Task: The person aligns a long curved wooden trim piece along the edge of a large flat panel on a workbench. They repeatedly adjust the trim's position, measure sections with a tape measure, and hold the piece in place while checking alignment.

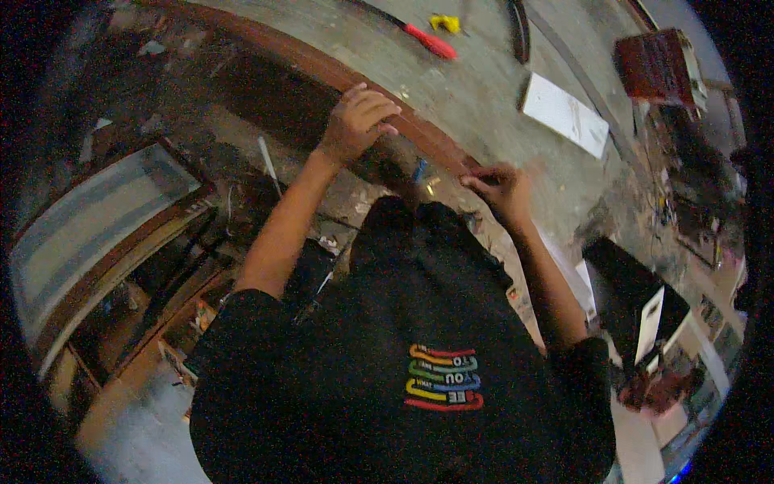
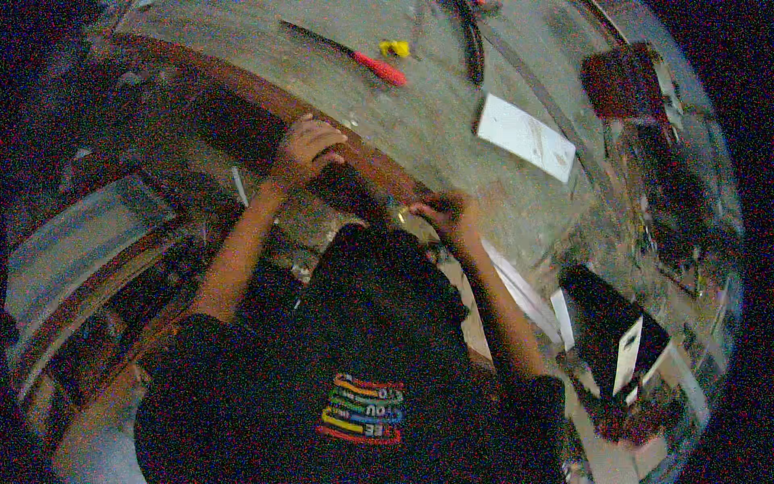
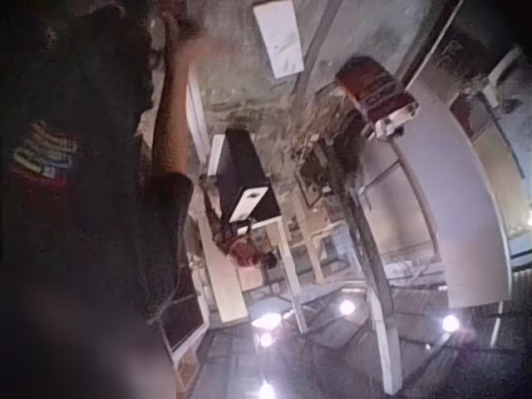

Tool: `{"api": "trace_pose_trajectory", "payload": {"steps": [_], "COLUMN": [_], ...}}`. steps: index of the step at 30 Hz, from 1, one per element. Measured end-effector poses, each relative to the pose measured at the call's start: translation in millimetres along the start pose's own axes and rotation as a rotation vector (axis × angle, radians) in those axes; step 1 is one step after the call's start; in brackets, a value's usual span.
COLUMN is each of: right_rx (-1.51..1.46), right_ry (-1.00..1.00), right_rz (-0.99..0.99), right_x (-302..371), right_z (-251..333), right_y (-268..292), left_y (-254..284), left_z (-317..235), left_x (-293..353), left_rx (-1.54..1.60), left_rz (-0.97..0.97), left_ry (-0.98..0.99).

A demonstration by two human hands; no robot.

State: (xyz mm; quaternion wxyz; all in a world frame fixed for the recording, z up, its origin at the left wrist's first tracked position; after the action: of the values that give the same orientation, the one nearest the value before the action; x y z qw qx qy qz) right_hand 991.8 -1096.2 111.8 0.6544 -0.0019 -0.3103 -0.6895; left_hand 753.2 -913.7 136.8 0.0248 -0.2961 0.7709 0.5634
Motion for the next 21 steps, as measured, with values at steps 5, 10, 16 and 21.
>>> {"api": "trace_pose_trajectory", "payload": {"steps": [5,10,16,21], "right_rx": [-0.027,0.253,-0.059,0.293], "right_ry": [-0.035,0.133,-0.214,-0.689], "right_rz": [-0.006,-0.528,-0.686,-0.63], "right_x": [-19.5,70.0,193.9,292.0], "right_z": [-3.5,-27.6,-167.3,-283.4], "right_y": [-20.5,16.4,113.4,178.0], "left_y": [-2.6,13.3,-2.1,-19.6], "left_z": [3.5,-9.7,14.4,27.9], "left_x": [9.6,30.1,35.3,46.6], "left_rx": [0.108,-0.085,-0.124,-0.191], "left_rz": [-0.012,0.017,0.071,0.137], "left_ry": [0.013,0.006,0.145,0.162]}}
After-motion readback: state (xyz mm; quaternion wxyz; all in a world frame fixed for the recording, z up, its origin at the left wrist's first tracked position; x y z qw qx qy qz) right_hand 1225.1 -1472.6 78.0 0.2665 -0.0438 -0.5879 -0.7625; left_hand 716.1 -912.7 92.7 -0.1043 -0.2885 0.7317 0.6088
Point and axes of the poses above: each hand's wrist, its own x-axis away from the middle knuckle, its own y-axis out of the back of the hand, z = x × y, the point moved 8 cm from there along -x, towards the middle knuckle, and after that the axes turned 6 degrees about z, right-handed, at the moved point
